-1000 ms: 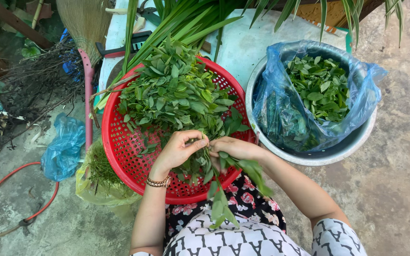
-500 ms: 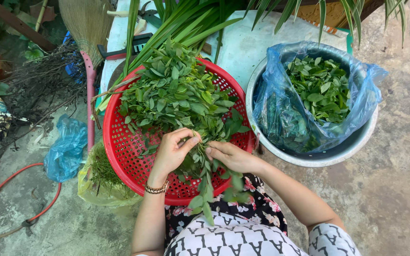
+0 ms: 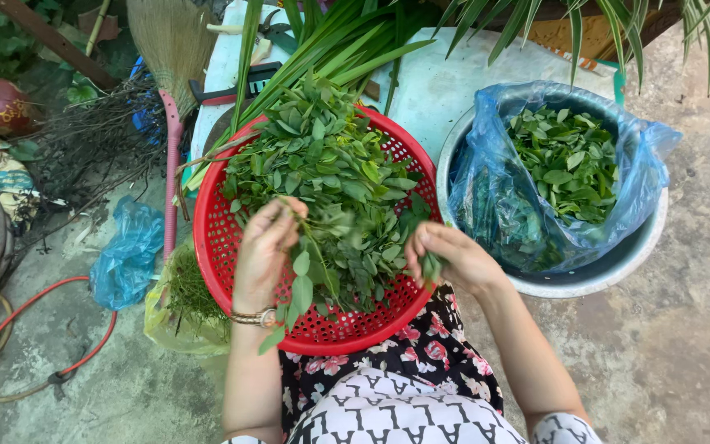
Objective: The person sits and repeatedly picks leafy stems from a red basket, plucks leaves by hand, and places them into a blue plastic bag inside a metal bowl. The stems are discarded into a yellow bag on the floor.
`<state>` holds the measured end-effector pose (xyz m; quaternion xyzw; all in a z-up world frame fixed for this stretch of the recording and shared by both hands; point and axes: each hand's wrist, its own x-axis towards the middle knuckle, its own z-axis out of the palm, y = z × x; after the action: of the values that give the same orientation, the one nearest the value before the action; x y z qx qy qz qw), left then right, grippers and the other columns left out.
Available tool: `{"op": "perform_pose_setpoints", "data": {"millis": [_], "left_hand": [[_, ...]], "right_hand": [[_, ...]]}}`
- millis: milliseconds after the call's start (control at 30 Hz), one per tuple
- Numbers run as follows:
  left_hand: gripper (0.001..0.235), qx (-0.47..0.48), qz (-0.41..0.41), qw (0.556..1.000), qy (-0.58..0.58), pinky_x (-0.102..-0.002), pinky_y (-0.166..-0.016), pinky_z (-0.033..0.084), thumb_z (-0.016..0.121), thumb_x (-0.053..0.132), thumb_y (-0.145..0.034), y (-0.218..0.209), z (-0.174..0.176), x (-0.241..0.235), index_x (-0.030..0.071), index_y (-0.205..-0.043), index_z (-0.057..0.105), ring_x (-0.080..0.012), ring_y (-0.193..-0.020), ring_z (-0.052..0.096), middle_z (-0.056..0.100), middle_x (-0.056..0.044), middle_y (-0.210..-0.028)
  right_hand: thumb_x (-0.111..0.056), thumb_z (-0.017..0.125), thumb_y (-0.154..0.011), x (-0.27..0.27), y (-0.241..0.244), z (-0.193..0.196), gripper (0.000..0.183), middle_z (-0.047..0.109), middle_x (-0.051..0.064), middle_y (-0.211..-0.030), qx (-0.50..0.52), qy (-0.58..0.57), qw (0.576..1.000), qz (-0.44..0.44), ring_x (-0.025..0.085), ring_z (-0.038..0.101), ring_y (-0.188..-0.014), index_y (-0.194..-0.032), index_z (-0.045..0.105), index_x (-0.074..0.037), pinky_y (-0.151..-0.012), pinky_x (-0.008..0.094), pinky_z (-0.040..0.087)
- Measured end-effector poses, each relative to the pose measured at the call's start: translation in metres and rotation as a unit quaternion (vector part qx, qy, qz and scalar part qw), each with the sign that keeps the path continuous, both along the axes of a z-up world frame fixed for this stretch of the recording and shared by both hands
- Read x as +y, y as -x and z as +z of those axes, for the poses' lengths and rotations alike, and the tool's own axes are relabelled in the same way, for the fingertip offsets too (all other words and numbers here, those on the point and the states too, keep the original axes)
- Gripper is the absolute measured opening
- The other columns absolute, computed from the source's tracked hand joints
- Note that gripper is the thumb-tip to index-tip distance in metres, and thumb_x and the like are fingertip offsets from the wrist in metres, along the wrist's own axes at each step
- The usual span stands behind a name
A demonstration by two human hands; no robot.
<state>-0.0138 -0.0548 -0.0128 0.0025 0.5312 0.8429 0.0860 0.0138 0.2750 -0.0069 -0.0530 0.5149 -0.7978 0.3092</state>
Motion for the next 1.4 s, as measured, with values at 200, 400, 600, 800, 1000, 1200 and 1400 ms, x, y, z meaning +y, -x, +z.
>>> {"op": "perform_pose_setpoints", "data": {"millis": [200, 400, 600, 800, 1000, 1200, 1400], "left_hand": [[0.014, -0.071, -0.104, 0.992, -0.012, -0.018, -0.058, 0.027, 0.055, 0.015, -0.104, -0.005, -0.018, 0.031, 0.008, -0.107, 0.067, 0.0001, -0.066, 0.038, 0.065, 0.007, -0.096], [0.015, -0.065, -0.133, 0.989, -0.01, -0.018, -0.068, 0.039, 0.057, 0.017, -0.103, -0.003, -0.019, 0.038, 0.007, -0.107, 0.067, -0.0023, -0.081, 0.057, 0.066, 0.005, -0.094], [0.016, -0.015, -0.177, 0.984, -0.01, -0.02, -0.084, 0.047, 0.057, 0.018, -0.104, -0.003, -0.02, 0.033, 0.005, -0.103, 0.066, -0.0025, -0.092, 0.061, 0.066, 0.005, -0.097], [0.015, -0.024, -0.099, 0.995, 0.018, -0.016, -0.06, 0.029, 0.058, 0.015, -0.106, 0.003, -0.032, 0.031, 0.003, -0.103, 0.067, 0.0016, -0.067, 0.037, 0.059, 0.005, -0.092], [0.012, 0.002, 0.097, 0.988, -0.121, -0.015, -0.055, 0.027, 0.056, 0.016, -0.106, 0.023, -0.012, -0.019, 0.009, -0.108, 0.066, 0.0017, -0.064, 0.036, 0.064, 0.005, -0.103], [0.013, -0.013, -0.015, 0.993, -0.114, -0.017, -0.061, 0.03, 0.054, 0.014, -0.107, 0.013, -0.028, 0.019, 0.006, -0.111, 0.063, -0.0017, -0.075, 0.044, 0.063, 0.0, -0.109], [0.011, -0.039, -0.069, 0.984, -0.159, -0.016, -0.057, 0.026, 0.058, 0.015, -0.106, 0.007, -0.036, 0.038, 0.007, -0.112, 0.064, 0.0025, -0.066, 0.037, 0.062, 0.002, -0.108]], "right_hand": [[-0.03, 0.057, -0.107, -0.034, 0.034, -0.012, 0.026, 0.056, -0.001, -0.086, 0.056, 0.059, 0.995, -0.051, 0.006, 0.043, -0.067, -0.112, 0.064, -0.005, -0.06, 0.022, 0.035], [-0.044, 0.055, -0.101, -0.056, 0.057, -0.032, 0.041, 0.067, -0.007, -0.094, 0.138, -0.113, 0.973, 0.147, 0.001, 0.055, -0.089, -0.108, 0.072, -0.007, -0.08, 0.022, 0.046], [-0.029, 0.06, -0.105, -0.059, 0.055, -0.041, 0.03, 0.058, -0.003, -0.095, 0.195, -0.07, 0.948, 0.241, 0.008, 0.049, -0.093, -0.104, 0.066, 0.0, -0.085, 0.028, 0.043], [-0.024, 0.047, -0.107, -0.07, 0.032, -0.032, 0.023, 0.048, 0.002, -0.091, 0.23, -0.181, 0.949, 0.116, 0.012, 0.048, -0.089, -0.099, 0.053, -0.004, -0.085, 0.028, 0.045], [-0.018, 0.044, -0.103, -0.04, 0.013, -0.036, 0.027, 0.061, 0.008, -0.089, 0.13, -0.013, 0.987, 0.096, 0.02, 0.059, -0.083, -0.078, 0.045, -0.008, -0.082, 0.037, 0.055], [-0.025, 0.052, -0.107, -0.054, 0.028, -0.046, 0.028, 0.059, 0.003, -0.079, 0.007, 0.083, 0.996, -0.024, 0.013, 0.055, -0.067, -0.085, 0.055, -0.009, -0.056, 0.029, 0.046], [-0.021, 0.068, -0.103, -0.081, 0.037, -0.042, 0.023, 0.06, -0.003, -0.084, -0.005, 0.041, 0.999, 0.0, 0.005, 0.053, -0.074, -0.118, 0.068, -0.003, -0.063, 0.023, 0.044]]}}
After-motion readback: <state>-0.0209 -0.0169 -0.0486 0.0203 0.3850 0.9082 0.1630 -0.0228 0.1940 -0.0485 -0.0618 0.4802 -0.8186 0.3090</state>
